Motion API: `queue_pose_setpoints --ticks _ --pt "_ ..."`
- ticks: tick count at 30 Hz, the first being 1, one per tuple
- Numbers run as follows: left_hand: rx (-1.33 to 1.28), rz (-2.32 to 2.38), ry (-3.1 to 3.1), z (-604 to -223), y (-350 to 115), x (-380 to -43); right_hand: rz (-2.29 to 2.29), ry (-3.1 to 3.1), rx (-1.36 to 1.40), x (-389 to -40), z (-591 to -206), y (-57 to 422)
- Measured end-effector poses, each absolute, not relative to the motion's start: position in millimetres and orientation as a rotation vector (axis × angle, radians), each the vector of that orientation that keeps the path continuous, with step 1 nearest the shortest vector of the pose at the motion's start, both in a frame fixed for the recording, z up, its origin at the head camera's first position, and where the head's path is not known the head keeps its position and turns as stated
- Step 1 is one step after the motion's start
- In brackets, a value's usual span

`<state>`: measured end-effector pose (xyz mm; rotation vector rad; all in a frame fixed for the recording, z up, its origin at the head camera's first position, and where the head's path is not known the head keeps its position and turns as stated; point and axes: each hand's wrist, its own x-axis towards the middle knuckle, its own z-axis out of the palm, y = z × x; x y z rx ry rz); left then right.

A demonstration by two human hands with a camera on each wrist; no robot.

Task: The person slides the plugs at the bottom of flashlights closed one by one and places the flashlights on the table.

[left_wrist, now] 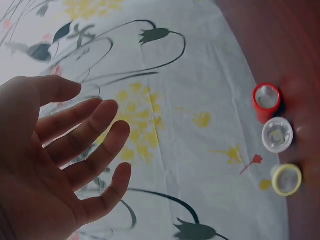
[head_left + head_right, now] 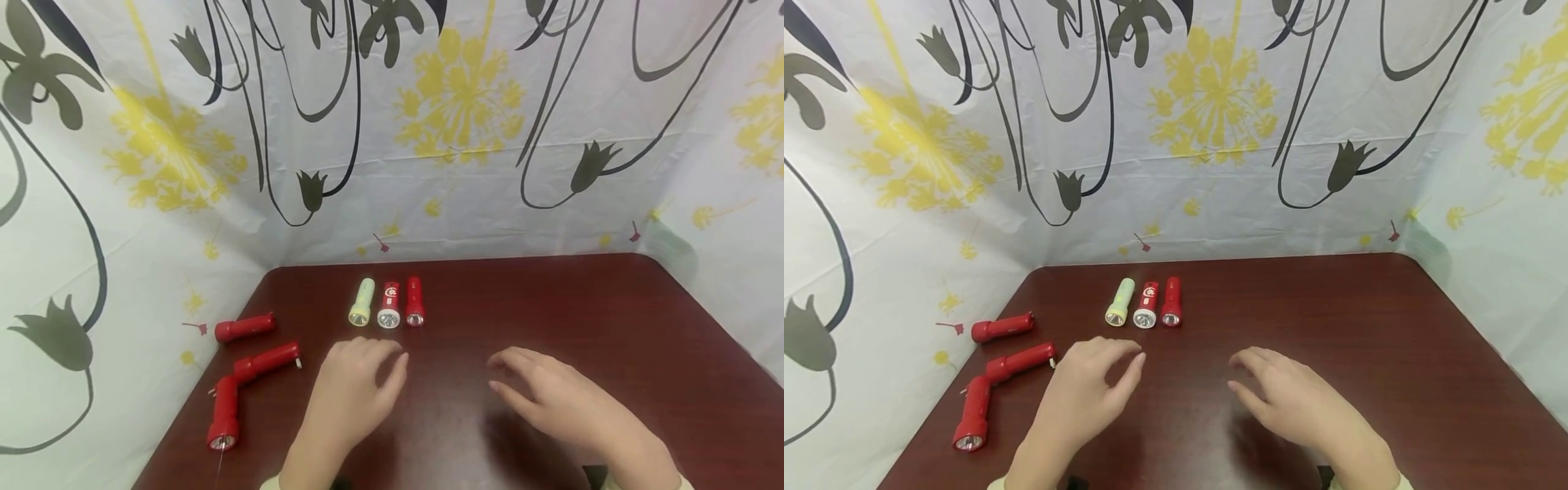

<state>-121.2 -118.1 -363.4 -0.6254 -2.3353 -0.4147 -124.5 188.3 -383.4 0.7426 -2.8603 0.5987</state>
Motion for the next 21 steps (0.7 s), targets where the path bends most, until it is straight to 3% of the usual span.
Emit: queue_pose_setpoints --ticks 21 --pt "-0.515 -0.476 -2.481 -381 -121 -114 0.598 -2.892 0.690 -116 -389 198"
